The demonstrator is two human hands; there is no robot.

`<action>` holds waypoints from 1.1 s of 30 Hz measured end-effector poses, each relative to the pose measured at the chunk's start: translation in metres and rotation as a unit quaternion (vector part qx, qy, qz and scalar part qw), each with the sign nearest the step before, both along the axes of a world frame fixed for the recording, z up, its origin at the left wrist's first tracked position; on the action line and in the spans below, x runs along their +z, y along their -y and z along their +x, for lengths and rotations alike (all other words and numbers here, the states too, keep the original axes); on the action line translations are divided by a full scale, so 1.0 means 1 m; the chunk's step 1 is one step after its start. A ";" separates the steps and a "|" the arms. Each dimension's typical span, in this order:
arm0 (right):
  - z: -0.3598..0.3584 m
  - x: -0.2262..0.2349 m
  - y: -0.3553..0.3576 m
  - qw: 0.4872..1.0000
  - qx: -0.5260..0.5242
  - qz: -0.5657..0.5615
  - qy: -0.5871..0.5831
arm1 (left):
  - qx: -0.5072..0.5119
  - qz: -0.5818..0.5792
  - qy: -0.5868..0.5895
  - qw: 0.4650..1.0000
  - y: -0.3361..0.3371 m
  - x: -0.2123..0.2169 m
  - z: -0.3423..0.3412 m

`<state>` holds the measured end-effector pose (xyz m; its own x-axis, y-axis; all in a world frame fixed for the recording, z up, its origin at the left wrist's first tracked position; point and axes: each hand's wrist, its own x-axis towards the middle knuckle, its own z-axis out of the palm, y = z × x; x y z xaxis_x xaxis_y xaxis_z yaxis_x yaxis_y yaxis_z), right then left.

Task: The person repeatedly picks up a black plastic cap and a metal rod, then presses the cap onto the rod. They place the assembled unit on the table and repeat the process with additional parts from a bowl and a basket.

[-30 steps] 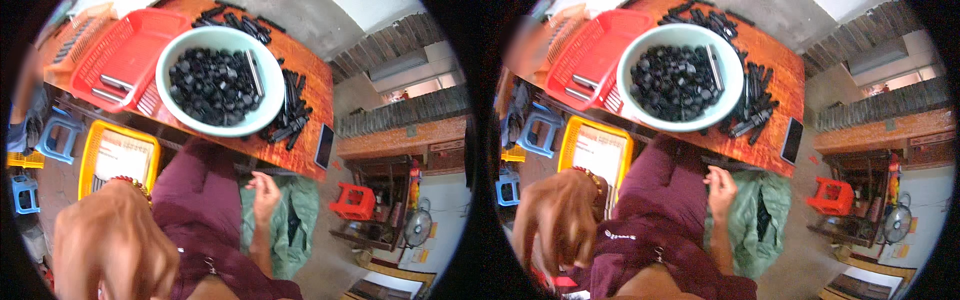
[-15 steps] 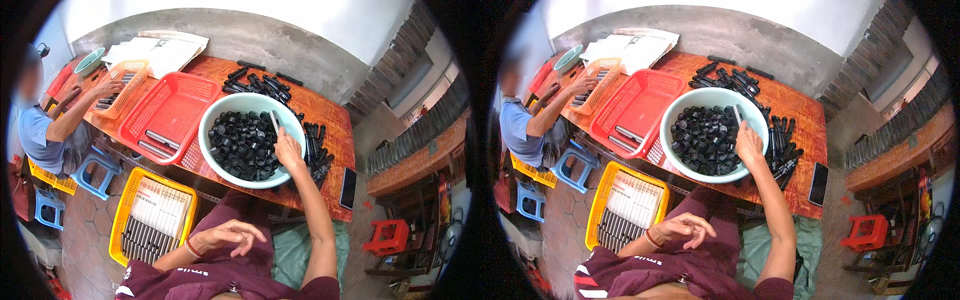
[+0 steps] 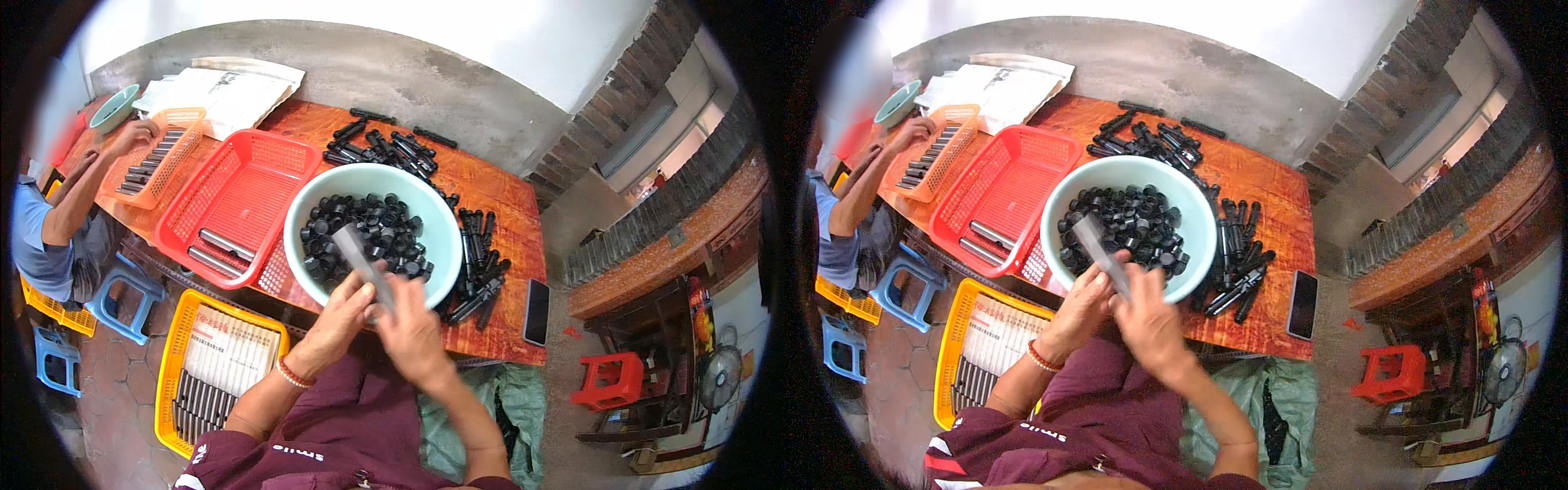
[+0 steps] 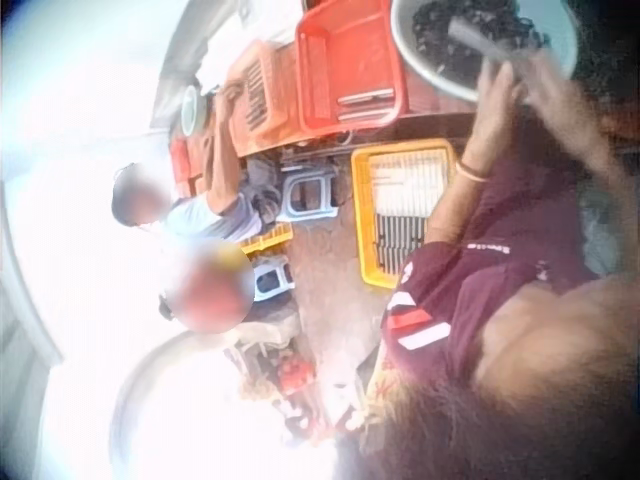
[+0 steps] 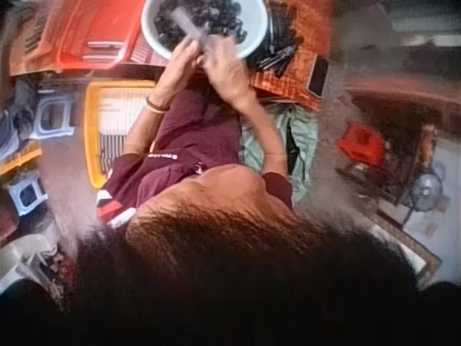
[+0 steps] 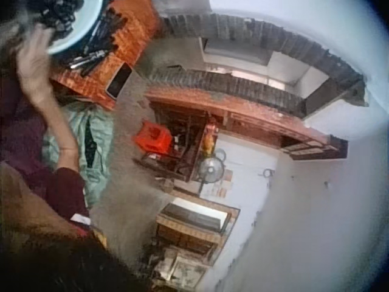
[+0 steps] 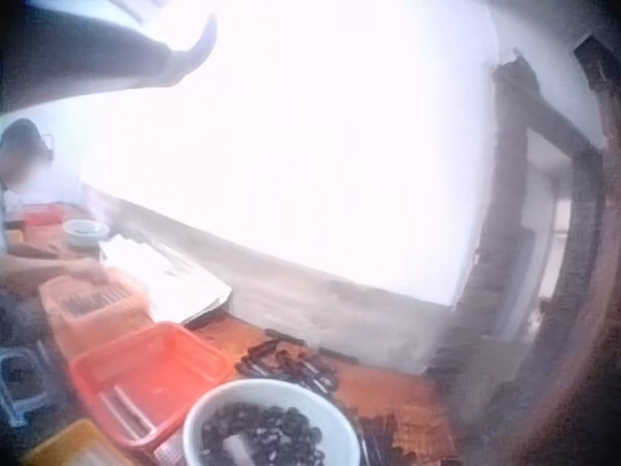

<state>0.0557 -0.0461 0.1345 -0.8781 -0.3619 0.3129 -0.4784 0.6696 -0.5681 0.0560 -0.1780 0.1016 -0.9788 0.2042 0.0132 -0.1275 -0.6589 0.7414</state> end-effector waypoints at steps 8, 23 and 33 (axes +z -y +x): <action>0.020 0.013 -0.048 0.999 0.027 -0.043 -0.016 | 0.105 0.072 0.062 0.990 0.032 -0.003 0.003; -0.179 -0.030 -0.134 0.937 -0.239 0.237 0.088 | 0.094 0.122 0.114 0.981 0.055 -0.022 0.037; -0.156 -0.040 -0.121 0.930 -0.263 0.248 0.065 | 0.094 0.143 0.124 0.977 0.060 -0.034 0.043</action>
<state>-0.1004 0.0747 0.0949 -0.9932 0.0580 0.1009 0.0416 0.9866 -0.1578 0.0987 -0.2383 0.0679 -0.9789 0.0425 -0.2000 -0.1365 -0.8642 0.4843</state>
